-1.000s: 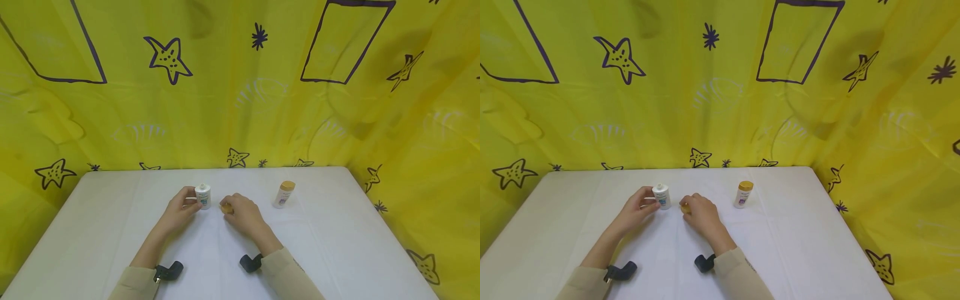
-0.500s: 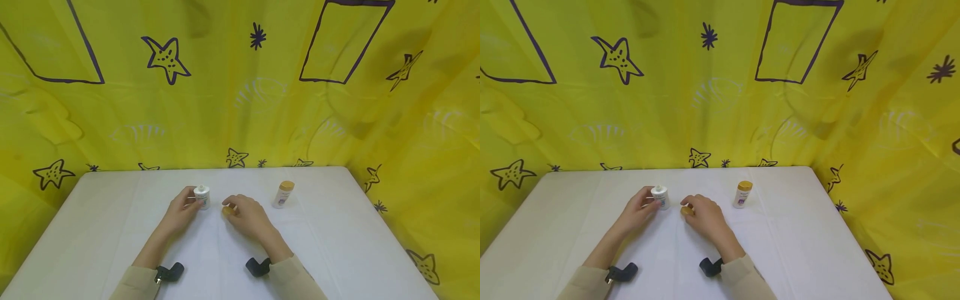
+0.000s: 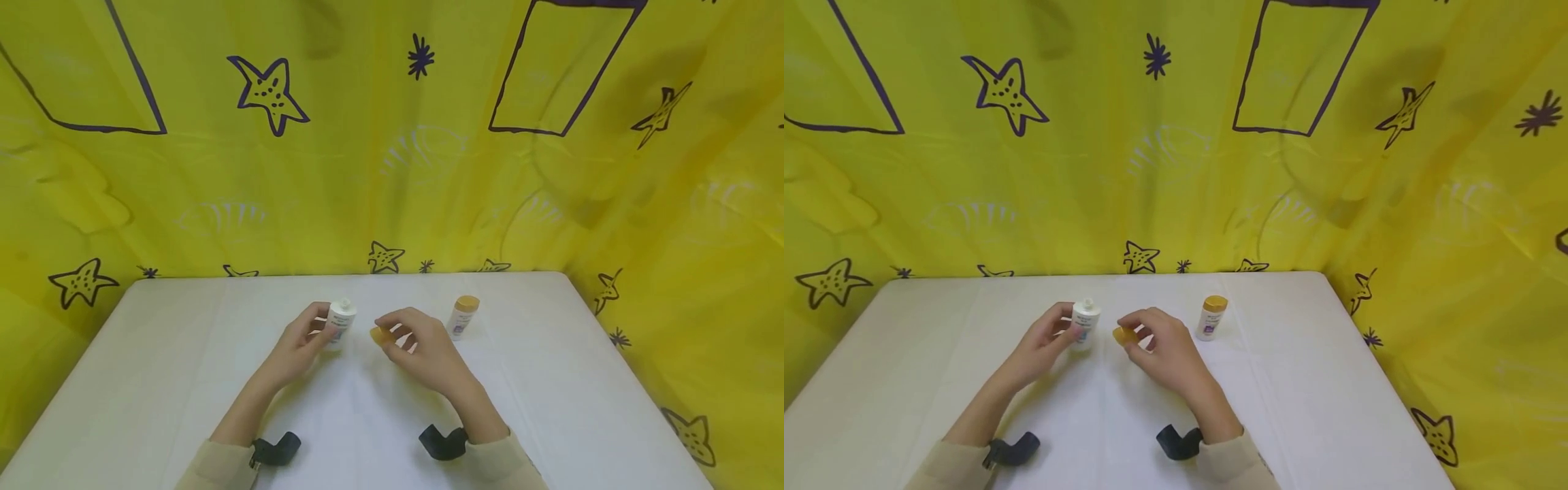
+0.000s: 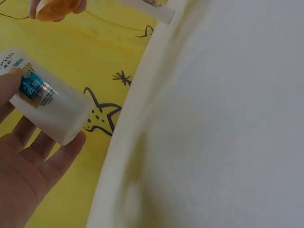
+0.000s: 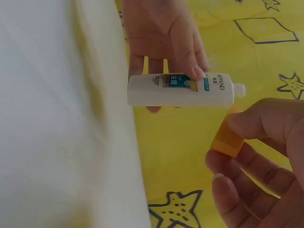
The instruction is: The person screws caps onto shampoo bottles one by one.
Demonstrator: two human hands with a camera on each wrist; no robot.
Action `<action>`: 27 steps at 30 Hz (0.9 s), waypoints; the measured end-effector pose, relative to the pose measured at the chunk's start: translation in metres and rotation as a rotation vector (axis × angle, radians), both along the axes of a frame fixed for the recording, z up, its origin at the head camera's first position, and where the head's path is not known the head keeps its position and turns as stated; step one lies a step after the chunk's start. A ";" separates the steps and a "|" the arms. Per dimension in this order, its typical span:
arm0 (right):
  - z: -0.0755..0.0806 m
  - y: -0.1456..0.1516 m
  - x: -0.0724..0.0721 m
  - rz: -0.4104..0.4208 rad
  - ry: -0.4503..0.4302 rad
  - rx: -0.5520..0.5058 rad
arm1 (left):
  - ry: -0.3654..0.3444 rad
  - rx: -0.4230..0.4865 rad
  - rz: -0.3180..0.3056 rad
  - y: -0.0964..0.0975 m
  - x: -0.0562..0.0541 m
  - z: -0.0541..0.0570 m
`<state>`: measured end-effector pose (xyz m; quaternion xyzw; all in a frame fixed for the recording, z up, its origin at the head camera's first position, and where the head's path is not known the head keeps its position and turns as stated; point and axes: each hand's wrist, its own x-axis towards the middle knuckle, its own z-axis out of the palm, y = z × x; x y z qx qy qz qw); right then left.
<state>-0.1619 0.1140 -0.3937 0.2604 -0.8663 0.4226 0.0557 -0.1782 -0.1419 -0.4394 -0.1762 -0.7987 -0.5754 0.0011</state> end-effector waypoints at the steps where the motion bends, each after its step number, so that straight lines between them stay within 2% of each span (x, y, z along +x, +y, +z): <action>1: 0.002 0.002 0.001 0.008 0.016 -0.028 | 0.004 0.011 -0.021 0.002 0.002 0.003; 9: 0.018 0.006 0.009 0.047 0.170 -0.241 | 0.071 0.000 -0.134 0.015 0.016 0.024; 13: 0.034 0.000 0.018 0.024 0.213 -0.271 | 0.092 -0.027 -0.191 0.020 0.020 0.029; 17: 0.048 -0.004 0.026 0.034 0.217 -0.279 | 0.113 -0.050 -0.247 0.023 0.021 0.029; 20: 0.035 -0.001 0.019 0.058 0.215 -0.275 | 0.108 -0.071 -0.254 0.024 0.022 0.028; 24: 0.026 0.000 0.014 0.072 0.218 -0.248 | 0.112 -0.078 -0.250 0.023 0.023 0.028; 27: 0.025 0.000 0.014 0.079 0.209 -0.224 | 0.123 -0.079 -0.249 0.023 0.023 0.028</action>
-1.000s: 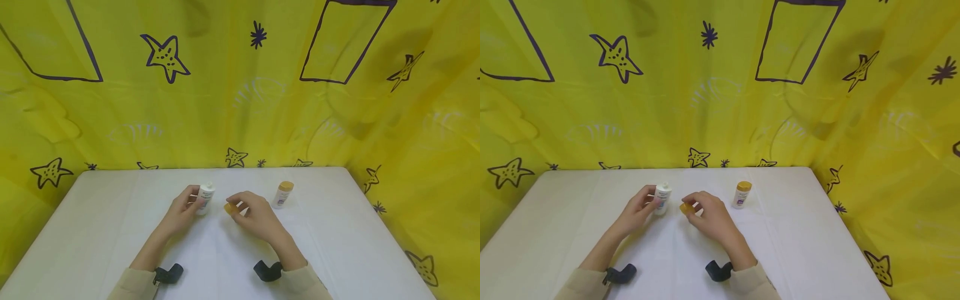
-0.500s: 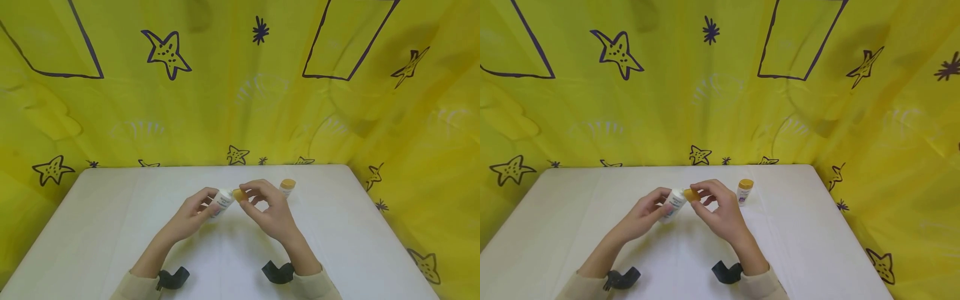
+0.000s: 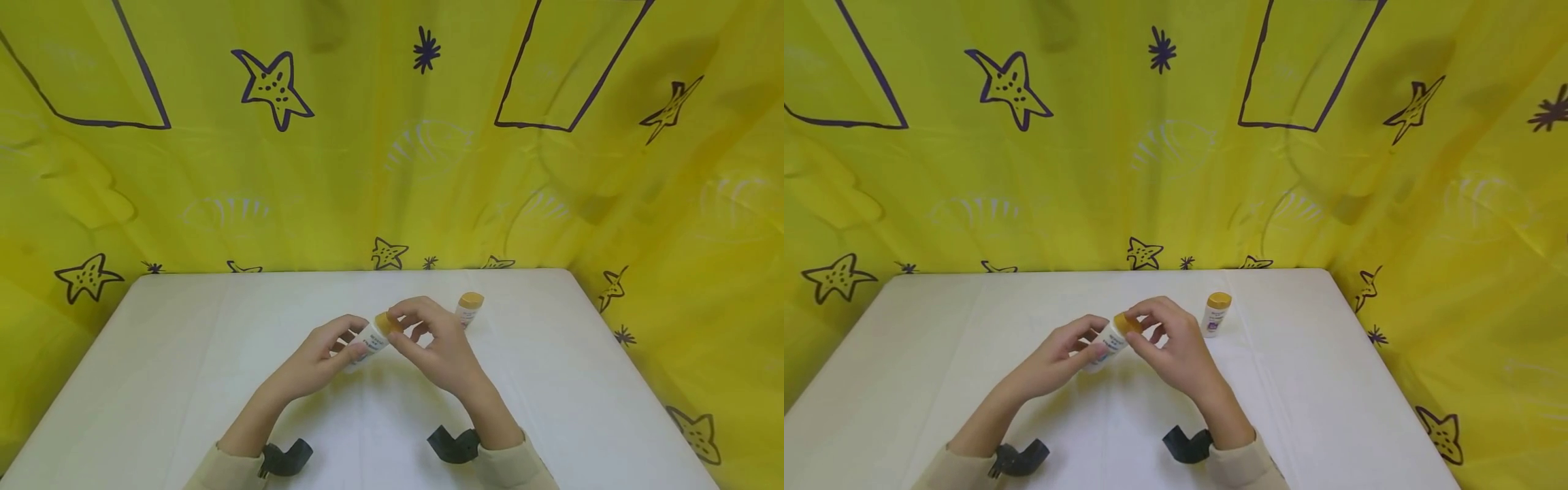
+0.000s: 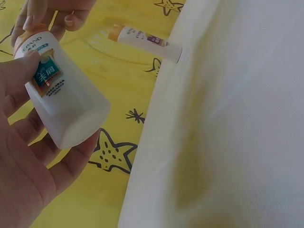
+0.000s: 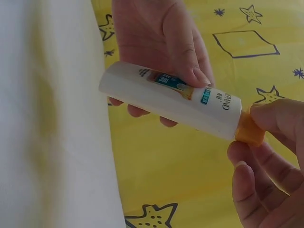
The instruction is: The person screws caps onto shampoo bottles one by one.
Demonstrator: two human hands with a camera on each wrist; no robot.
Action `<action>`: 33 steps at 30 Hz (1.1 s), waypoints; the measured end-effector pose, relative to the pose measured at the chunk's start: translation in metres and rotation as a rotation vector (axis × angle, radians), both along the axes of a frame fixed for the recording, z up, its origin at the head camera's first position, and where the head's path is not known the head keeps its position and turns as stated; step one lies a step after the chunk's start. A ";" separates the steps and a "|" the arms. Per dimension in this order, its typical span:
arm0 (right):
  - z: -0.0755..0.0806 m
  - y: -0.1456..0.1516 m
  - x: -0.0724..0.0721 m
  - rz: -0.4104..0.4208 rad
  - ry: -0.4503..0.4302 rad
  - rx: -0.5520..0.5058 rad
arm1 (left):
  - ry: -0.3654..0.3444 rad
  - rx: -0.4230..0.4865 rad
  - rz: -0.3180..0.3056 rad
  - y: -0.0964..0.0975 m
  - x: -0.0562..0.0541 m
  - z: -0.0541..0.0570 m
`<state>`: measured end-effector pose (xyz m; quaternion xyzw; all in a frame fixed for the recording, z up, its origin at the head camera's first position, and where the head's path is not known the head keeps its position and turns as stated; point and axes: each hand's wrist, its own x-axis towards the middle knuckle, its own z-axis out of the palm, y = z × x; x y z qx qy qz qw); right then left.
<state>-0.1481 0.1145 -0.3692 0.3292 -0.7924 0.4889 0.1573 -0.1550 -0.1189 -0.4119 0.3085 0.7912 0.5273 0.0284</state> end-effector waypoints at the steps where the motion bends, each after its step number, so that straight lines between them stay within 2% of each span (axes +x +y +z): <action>1: -0.005 0.001 -0.002 0.006 -0.001 0.006 | -0.001 -0.001 0.002 0.000 0.000 0.000; 2: -0.009 0.003 -0.005 0.013 -0.008 0.012 | 0.000 -0.005 0.006 0.000 0.000 -0.001; 7: -0.010 0.008 -0.005 0.032 -0.031 0.043 | -0.012 -0.021 0.018 -0.001 0.000 -0.002; 14: -0.009 0.009 -0.003 0.013 -0.047 0.043 | -0.011 -0.030 -0.007 -0.001 0.002 -0.002; 20: 0.005 0.001 0.007 0.013 -0.044 0.001 | -0.006 -0.027 -0.038 0.001 0.006 -0.001; 25: 0.018 -0.003 0.014 0.033 -0.033 -0.014 | 0.005 -0.031 -0.009 0.000 0.005 0.000; 29: 0.008 0.000 0.007 0.050 -0.033 -0.012 | 0.013 -0.035 0.025 -0.002 0.002 0.001; 33: -0.004 0.004 -0.002 0.069 -0.021 0.013 | 0.020 -0.033 0.035 -0.003 0.000 0.003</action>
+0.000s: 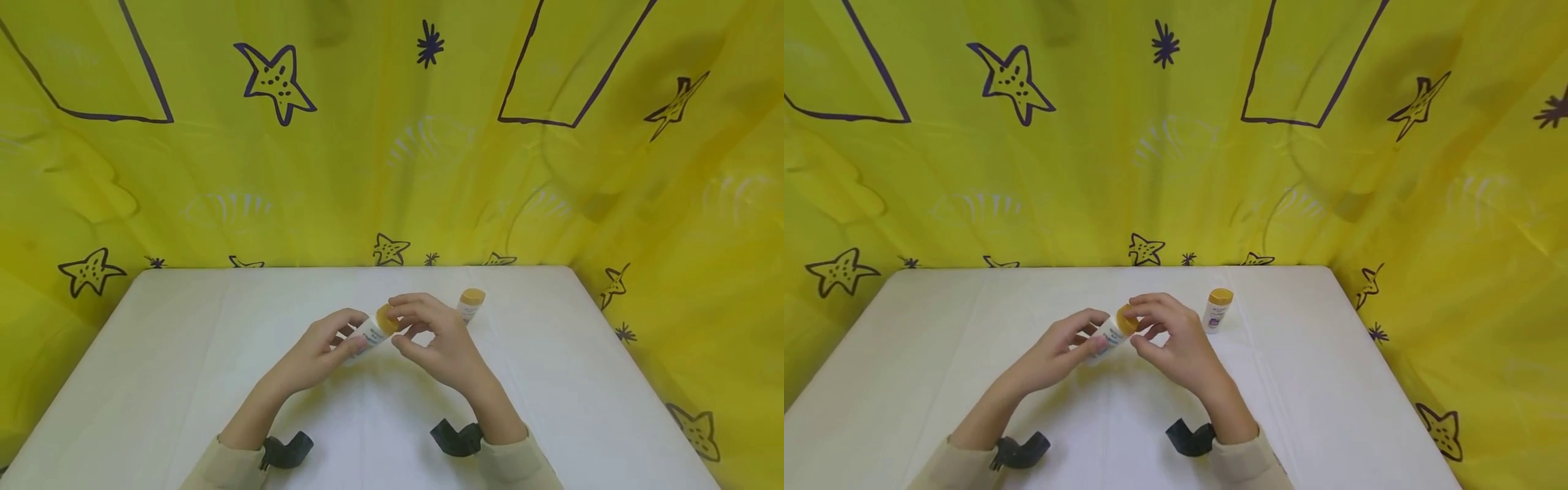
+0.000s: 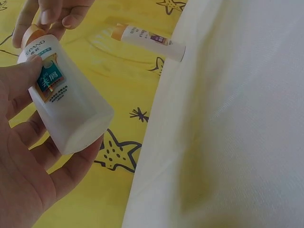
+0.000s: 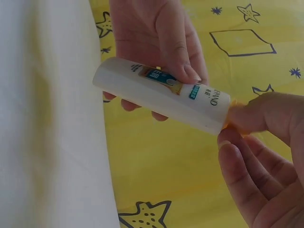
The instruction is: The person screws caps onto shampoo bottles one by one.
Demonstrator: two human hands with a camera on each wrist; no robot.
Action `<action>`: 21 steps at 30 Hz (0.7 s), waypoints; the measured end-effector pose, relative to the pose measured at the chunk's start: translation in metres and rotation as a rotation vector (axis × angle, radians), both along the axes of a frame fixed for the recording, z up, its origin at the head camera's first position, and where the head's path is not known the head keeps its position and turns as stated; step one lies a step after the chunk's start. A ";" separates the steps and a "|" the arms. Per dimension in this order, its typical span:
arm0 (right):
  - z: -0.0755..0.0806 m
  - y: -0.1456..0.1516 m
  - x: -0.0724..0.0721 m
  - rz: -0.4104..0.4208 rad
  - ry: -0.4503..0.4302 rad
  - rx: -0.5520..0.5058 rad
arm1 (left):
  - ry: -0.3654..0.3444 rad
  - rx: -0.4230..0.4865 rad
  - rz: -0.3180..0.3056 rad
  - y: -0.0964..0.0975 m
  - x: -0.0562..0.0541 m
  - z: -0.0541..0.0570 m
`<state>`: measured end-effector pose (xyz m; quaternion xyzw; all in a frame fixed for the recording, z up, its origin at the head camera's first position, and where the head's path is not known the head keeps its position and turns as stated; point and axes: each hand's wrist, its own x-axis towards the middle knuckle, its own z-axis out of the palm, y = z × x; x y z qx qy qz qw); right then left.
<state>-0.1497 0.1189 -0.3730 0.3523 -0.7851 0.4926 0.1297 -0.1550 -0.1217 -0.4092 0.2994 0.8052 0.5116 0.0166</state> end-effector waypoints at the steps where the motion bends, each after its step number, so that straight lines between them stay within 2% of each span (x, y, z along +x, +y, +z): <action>1: -0.001 0.001 -0.001 0.004 0.002 0.008 | 0.000 -0.001 0.001 0.000 0.000 0.001; 10: 0.000 0.003 -0.002 -0.012 0.003 0.050 | -0.036 -0.004 -0.023 0.001 0.001 0.000; 15: -0.001 0.003 -0.002 -0.048 -0.013 0.061 | -0.023 -0.007 -0.040 0.002 0.003 0.001; 21: -0.001 0.003 -0.002 -0.050 -0.025 0.070 | -0.011 -0.016 -0.042 0.002 0.003 0.001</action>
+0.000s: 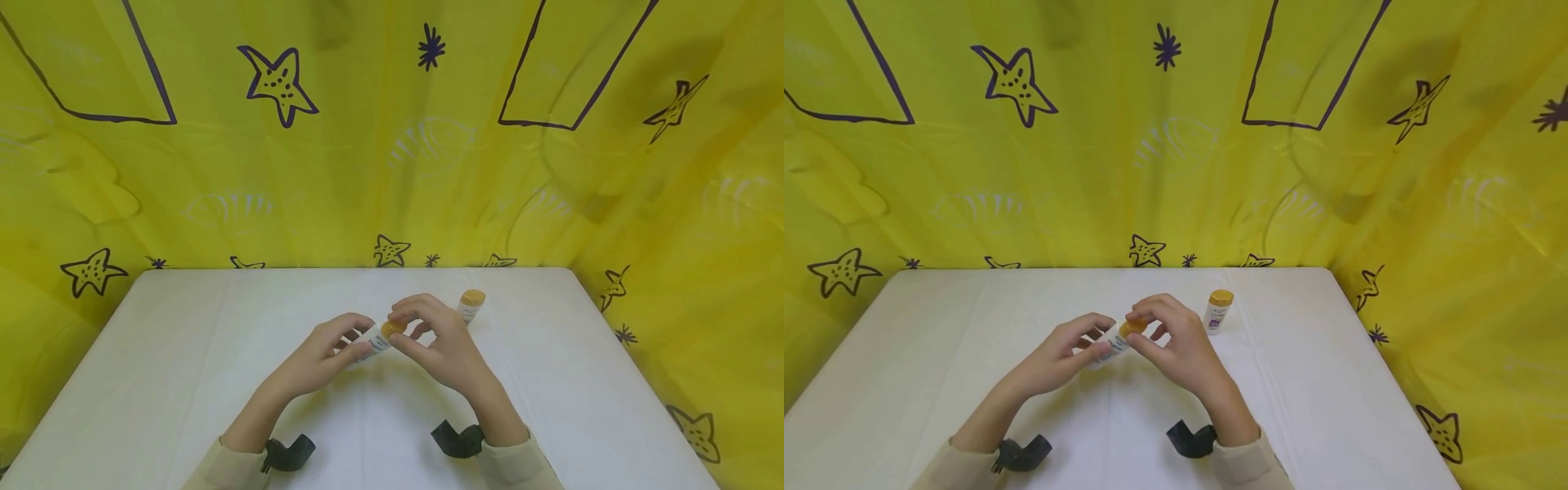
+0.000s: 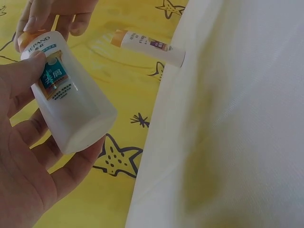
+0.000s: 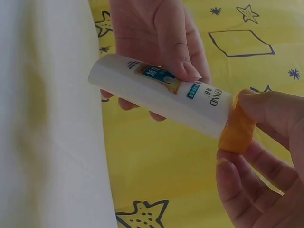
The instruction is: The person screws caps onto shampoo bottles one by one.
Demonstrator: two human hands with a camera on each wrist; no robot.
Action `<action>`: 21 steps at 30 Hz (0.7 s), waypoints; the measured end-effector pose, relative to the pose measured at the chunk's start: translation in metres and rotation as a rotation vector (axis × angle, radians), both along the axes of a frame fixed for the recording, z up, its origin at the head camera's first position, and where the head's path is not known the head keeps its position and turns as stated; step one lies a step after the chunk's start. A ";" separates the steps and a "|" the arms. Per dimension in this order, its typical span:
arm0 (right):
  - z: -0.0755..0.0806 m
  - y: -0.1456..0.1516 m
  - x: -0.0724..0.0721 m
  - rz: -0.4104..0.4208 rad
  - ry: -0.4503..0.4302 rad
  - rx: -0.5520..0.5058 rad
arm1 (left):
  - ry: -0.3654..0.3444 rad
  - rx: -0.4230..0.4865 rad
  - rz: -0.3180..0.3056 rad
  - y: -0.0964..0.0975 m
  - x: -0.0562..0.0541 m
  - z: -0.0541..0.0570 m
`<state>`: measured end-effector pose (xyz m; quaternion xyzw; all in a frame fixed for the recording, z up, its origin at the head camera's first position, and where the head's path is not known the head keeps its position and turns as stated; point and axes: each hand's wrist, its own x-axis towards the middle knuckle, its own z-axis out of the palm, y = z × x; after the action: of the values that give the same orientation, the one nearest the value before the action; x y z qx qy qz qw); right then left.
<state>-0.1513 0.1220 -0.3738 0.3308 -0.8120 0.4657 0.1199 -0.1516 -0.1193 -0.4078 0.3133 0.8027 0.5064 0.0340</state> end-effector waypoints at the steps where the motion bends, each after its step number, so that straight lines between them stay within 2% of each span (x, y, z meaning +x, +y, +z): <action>1: 0.000 0.000 0.000 -0.004 0.002 0.005 | 0.001 0.001 0.001 0.000 0.000 0.000; 10: 0.002 -0.001 0.002 0.013 -0.008 -0.001 | -0.015 0.001 0.038 -0.003 -0.001 0.002; 21: 0.002 0.000 0.001 0.048 0.024 0.019 | -0.020 -0.012 0.026 -0.003 0.000 0.002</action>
<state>-0.1499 0.1224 -0.3723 0.3568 -0.8068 0.4567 0.1151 -0.1521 -0.1228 -0.4060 0.2975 0.8094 0.5049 0.0375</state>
